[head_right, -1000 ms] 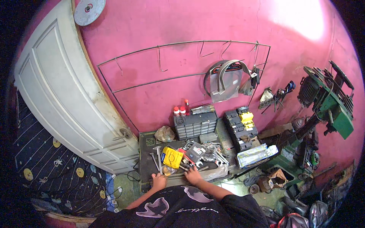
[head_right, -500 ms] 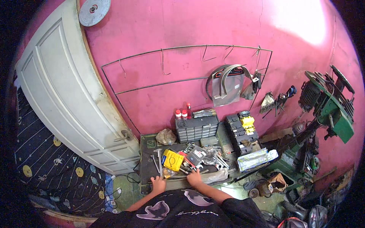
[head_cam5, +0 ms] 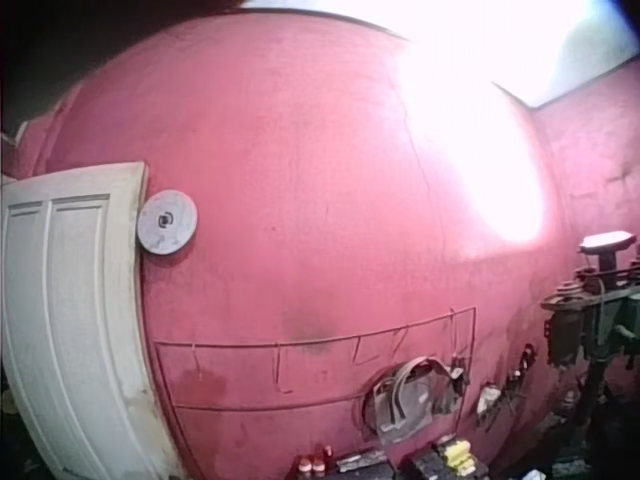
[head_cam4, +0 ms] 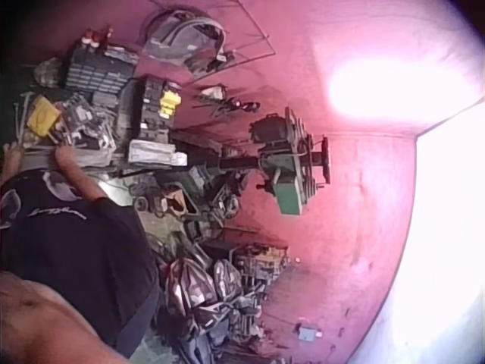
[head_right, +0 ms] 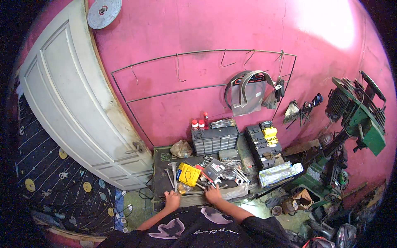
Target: The person repeatedly picks up, aligns, and stacks metal rods on a cluttered workbench. They handle the rods one by one, adjusting their positions and grouping them into a neat pile.
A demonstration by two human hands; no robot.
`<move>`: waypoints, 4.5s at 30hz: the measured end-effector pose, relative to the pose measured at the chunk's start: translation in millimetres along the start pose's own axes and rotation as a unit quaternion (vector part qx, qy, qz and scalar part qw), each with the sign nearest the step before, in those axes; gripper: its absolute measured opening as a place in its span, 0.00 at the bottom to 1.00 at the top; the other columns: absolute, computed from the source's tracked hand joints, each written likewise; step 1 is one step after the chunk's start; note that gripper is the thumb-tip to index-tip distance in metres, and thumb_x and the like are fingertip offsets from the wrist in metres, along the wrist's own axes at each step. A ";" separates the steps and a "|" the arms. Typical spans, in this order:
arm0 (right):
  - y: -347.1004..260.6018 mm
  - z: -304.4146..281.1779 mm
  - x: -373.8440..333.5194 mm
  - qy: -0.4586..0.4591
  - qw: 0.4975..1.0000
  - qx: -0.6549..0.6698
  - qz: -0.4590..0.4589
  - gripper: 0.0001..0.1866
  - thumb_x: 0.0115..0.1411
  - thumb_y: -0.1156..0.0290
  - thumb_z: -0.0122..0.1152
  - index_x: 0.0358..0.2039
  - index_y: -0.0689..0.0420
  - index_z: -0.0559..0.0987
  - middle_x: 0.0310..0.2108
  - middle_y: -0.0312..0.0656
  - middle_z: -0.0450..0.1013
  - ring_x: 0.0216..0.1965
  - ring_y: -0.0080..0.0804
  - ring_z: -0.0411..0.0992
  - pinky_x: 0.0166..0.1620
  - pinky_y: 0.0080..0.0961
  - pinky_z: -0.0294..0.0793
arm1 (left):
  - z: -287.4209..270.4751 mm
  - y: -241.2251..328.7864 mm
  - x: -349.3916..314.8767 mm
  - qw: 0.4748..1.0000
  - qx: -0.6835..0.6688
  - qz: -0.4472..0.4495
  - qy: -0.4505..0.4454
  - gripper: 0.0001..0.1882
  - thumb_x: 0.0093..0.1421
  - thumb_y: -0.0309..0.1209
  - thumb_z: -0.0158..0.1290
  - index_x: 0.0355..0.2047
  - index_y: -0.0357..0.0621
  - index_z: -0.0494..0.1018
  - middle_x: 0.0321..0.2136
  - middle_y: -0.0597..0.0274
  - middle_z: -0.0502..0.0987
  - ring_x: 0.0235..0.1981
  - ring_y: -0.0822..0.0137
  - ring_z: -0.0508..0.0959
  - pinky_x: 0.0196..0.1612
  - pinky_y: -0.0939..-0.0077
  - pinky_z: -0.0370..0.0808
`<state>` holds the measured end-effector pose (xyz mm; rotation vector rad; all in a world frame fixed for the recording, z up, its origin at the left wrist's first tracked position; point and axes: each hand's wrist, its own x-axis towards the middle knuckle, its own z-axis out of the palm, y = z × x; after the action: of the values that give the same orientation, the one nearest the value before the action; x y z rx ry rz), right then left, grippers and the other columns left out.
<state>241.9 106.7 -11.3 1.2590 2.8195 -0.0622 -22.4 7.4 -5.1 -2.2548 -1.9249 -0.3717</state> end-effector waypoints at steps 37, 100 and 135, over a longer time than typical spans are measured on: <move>-1.2 -13.3 3.7 0.011 1.000 0.009 0.017 0.14 0.63 0.64 0.51 0.46 0.48 0.81 0.45 0.33 0.77 0.55 0.37 0.68 0.60 0.69 0.53 | 1.5 -3.6 0.5 0.998 -0.014 -0.045 -0.035 0.07 0.53 0.27 0.51 0.26 0.48 0.80 0.30 0.65 0.80 0.41 0.61 0.72 0.48 0.41 0.58; -123.8 -211.1 97.3 0.231 0.857 0.394 -0.240 0.10 0.55 0.64 0.66 0.36 0.53 0.83 0.35 0.39 0.78 0.42 0.35 0.74 0.50 0.34 0.63 | -29.6 -69.6 0.7 0.871 -0.412 -0.252 0.090 0.10 0.50 0.27 0.65 0.35 0.45 0.82 0.34 0.54 0.78 0.36 0.54 0.80 0.41 0.63 0.77; 141.3 -143.2 -99.2 0.223 0.638 0.679 0.287 0.12 0.65 0.66 0.61 0.37 0.62 0.84 0.31 0.29 0.78 0.33 0.17 0.70 0.39 0.22 0.70 | -20.6 116.5 121.6 0.939 -0.327 0.050 -0.095 0.09 0.53 0.40 0.62 0.33 0.53 0.83 0.30 0.65 0.78 0.40 0.64 0.75 0.48 0.58 0.60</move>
<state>408.7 135.6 135.8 2.5044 2.1062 -2.4578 108.2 98.0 54.4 -2.8704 -1.9688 -0.9312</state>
